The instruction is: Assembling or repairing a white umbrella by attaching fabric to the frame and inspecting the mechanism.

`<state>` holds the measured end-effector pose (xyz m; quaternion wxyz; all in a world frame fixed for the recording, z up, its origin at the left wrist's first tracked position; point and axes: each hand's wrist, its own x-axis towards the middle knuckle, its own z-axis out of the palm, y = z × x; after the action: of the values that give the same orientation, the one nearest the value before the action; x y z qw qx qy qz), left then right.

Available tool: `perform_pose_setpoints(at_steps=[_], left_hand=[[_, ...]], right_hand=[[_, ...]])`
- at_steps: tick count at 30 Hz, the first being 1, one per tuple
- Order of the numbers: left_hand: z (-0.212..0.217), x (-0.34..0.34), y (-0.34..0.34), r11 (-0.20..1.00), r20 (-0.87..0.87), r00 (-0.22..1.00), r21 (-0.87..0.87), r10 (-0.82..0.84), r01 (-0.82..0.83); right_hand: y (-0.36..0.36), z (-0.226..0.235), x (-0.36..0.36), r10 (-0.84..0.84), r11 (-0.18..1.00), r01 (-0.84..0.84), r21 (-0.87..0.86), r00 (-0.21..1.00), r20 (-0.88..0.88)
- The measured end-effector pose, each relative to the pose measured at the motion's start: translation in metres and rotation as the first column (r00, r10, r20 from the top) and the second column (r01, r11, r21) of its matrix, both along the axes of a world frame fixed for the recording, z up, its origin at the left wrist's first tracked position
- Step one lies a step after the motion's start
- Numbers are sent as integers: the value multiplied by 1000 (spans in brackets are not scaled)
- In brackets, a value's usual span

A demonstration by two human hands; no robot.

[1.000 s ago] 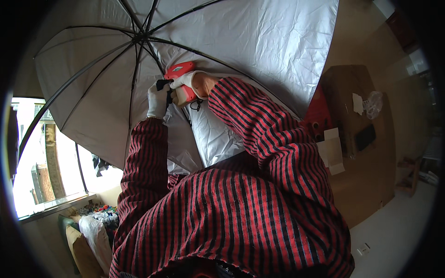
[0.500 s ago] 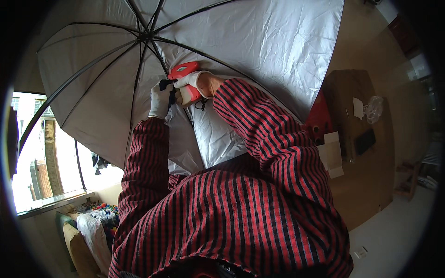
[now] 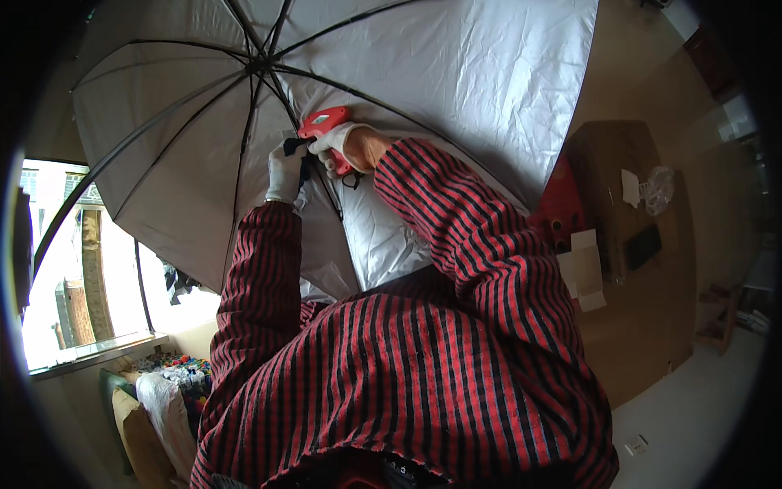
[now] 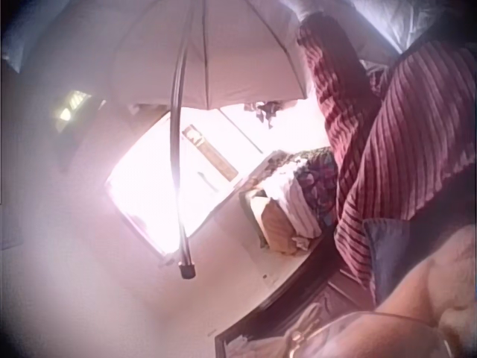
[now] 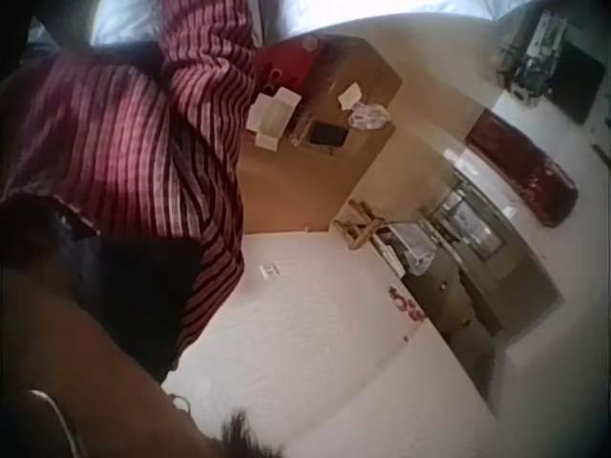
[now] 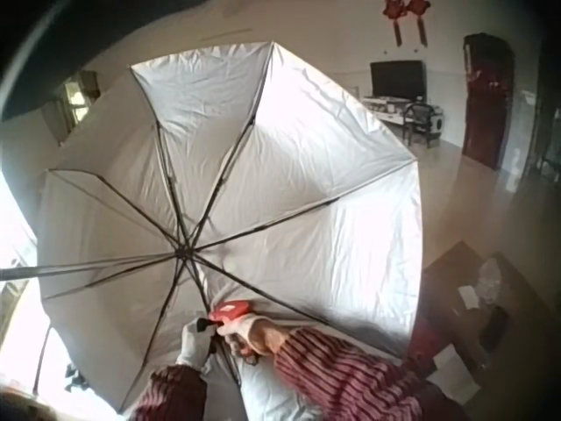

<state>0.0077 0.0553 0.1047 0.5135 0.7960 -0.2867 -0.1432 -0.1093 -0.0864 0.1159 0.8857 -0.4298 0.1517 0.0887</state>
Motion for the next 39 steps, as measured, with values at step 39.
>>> perform_pose_setpoints(at_steps=[39], left_hand=[[-26,-28,17,817,-167,985,562,-40,128]], right_hand=[[139,-174,-62,5,965,42,259,984,-178]])
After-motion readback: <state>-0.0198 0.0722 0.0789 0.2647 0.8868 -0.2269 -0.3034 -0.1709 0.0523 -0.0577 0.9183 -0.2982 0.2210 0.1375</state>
